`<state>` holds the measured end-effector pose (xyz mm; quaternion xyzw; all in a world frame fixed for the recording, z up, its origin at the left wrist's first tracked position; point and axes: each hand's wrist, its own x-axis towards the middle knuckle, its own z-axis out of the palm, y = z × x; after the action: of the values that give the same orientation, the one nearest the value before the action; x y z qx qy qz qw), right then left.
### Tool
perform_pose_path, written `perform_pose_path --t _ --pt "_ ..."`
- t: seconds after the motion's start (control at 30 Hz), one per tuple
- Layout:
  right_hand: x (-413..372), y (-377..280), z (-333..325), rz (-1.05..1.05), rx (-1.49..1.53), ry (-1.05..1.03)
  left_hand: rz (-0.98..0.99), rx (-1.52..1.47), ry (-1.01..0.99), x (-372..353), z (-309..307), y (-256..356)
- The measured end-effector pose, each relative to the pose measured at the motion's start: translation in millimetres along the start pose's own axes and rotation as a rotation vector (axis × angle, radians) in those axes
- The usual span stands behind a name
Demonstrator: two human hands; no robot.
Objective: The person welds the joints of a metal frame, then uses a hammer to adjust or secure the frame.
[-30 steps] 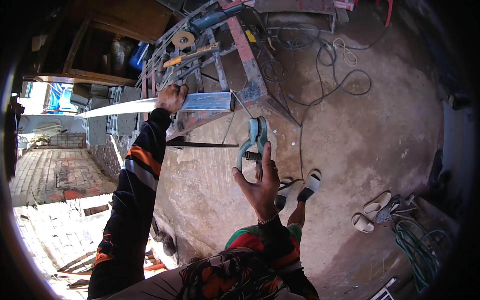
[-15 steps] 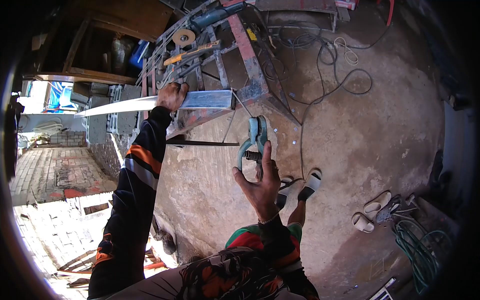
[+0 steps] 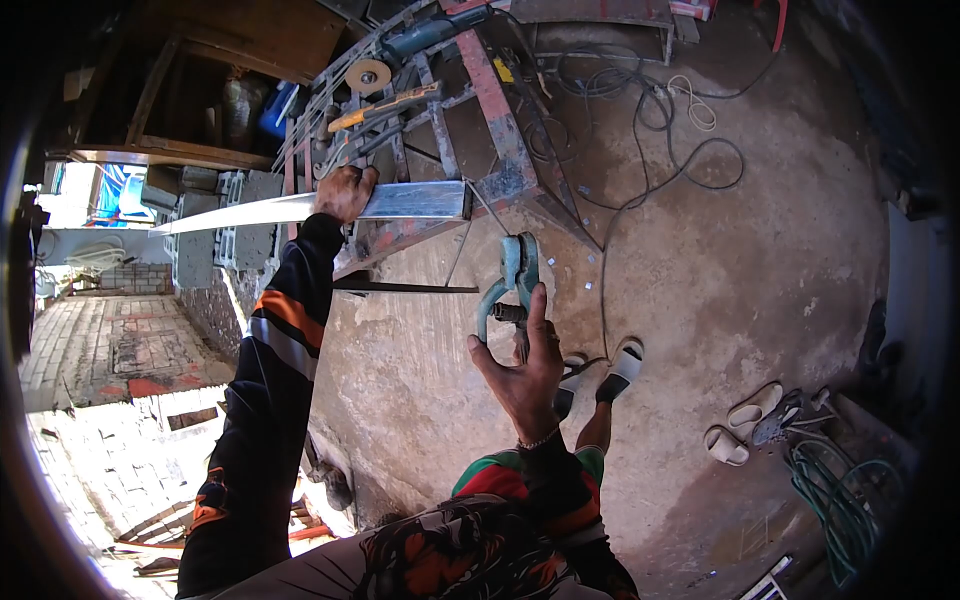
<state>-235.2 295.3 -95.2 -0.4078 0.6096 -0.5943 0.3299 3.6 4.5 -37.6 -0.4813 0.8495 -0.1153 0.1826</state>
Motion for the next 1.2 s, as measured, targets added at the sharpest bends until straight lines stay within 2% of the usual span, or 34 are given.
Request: perform_pose_path --t 0.27,0.33,0.37,0.43,0.53,0.67,0.87,1.07,1.13,1.2 --pt "0.2 1.5 -0.5 0.000 -0.018 -0.013 -0.026 -0.033 -0.025 2.3 -2.2 0.3" --pt "1.2 0.7 -1.0 -0.027 -0.025 -0.001 -0.114 -0.069 -0.160 4.4 -4.5 1.0" --pt "1.6 0.0 -1.2 -0.027 -0.025 -0.001 -0.114 -0.069 -0.160 3.5 -5.4 1.7" --pt "1.8 -0.6 -1.3 -0.012 -0.019 -0.015 -0.001 -0.002 -0.014 0.8 -2.6 1.1" --pt "2.7 -0.4 -1.7 -0.005 -0.018 -0.013 0.007 0.013 0.007 0.1 -0.8 0.3" --pt "2.7 -1.9 -2.2 0.035 0.015 -0.025 0.018 0.026 0.008 1.1 -0.8 -0.2" --pt "4.5 -2.8 -2.0 -0.029 -0.001 0.017 0.004 0.058 -0.088 3.7 -2.6 -1.0" --pt "3.5 -5.8 -2.2 0.021 -0.024 -0.036 -0.042 -0.100 -0.014 1.3 -2.1 -0.8" --pt "4.4 -5.9 -1.1 0.009 0.012 0.011 -0.197 -0.266 0.023 1.8 1.3 0.7" --pt "4.6 -5.7 -3.4 0.013 -0.010 -0.010 -0.174 -0.265 0.030 1.7 2.5 -0.7"
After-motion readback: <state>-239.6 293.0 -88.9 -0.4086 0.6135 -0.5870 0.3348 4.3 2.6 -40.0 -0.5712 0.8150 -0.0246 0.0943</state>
